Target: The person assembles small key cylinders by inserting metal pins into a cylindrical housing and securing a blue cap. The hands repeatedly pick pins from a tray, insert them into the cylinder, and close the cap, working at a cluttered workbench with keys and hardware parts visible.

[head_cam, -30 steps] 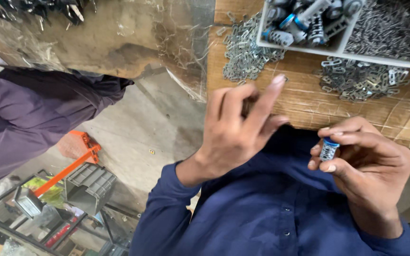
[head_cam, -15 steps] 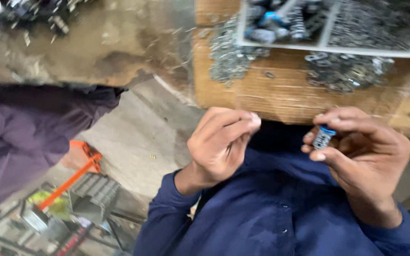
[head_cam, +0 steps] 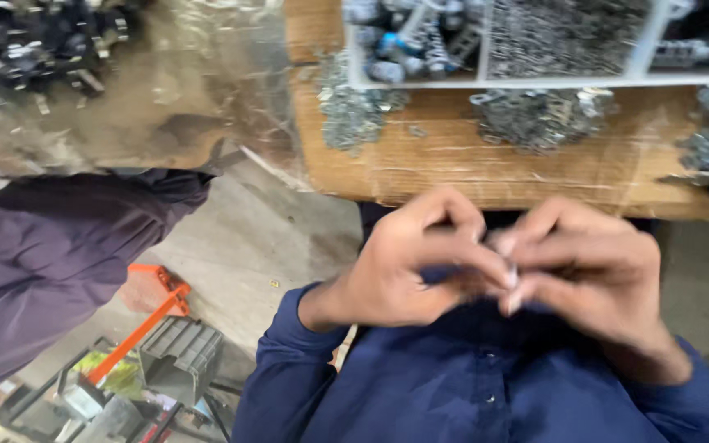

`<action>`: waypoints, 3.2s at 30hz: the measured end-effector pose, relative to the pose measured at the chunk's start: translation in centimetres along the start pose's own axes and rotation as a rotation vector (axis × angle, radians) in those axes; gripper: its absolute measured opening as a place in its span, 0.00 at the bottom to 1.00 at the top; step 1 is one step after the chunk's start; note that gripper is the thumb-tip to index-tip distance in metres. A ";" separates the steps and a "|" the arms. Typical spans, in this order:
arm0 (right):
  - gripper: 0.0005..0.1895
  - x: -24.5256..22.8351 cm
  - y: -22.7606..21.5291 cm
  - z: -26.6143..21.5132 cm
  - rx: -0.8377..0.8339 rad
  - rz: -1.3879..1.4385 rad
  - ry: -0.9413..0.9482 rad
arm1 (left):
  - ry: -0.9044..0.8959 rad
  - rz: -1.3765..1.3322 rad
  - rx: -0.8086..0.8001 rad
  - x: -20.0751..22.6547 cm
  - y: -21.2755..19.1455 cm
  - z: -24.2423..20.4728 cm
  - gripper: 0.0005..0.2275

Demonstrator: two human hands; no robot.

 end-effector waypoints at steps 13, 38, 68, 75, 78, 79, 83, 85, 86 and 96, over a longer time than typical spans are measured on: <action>0.17 0.0 -1.5 -0.2 0.306 0.250 0.056 | 0.340 0.974 0.185 -1.2 -3.9 -3.5 0.10; 0.19 -0.6 -1.0 0.2 0.295 0.292 -0.038 | 0.179 0.724 0.496 -1.1 -4.9 -3.2 0.12; 0.19 -0.1 -1.5 -1.5 0.304 0.148 -0.081 | 0.370 0.492 0.214 0.8 3.1 -0.9 0.13; 0.16 -1.6 -3.9 -2.9 0.116 0.026 -0.136 | 0.159 0.296 -0.188 1.5 4.8 2.0 0.16; 0.12 -0.8 -5.7 -5.3 -0.009 0.205 0.000 | -0.325 -0.304 -0.217 -1.5 8.3 1.8 0.14; 0.13 -0.6 -7.2 -6.6 0.140 0.207 0.010 | -0.134 -0.098 -0.160 -0.8 8.6 2.6 0.15; 0.13 1.1 -12.5 -11.9 0.650 0.363 -0.037 | 0.411 0.738 0.062 2.2 11.3 6.7 0.18; 0.11 1.8 -14.3 -12.8 0.747 0.473 -0.160 | 0.479 0.947 0.106 3.0 12.2 9.1 0.16; 0.10 1.8 -14.7 -12.6 0.737 0.473 -0.190 | 0.480 0.942 0.092 3.3 12.2 10.0 0.13; 0.09 -1.7 -4.2 -1.8 0.345 0.206 0.138 | 0.179 0.001 0.219 0.6 2.8 2.0 0.11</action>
Point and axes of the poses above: each hand's wrist, its own z-axis towards the middle knuckle, its own y-axis out of the palm, x = y × z, the point moved 6 cm from there along z, towards the middle knuckle, and after that the axes turned 3 degrees about y, right-handed, at the moved point
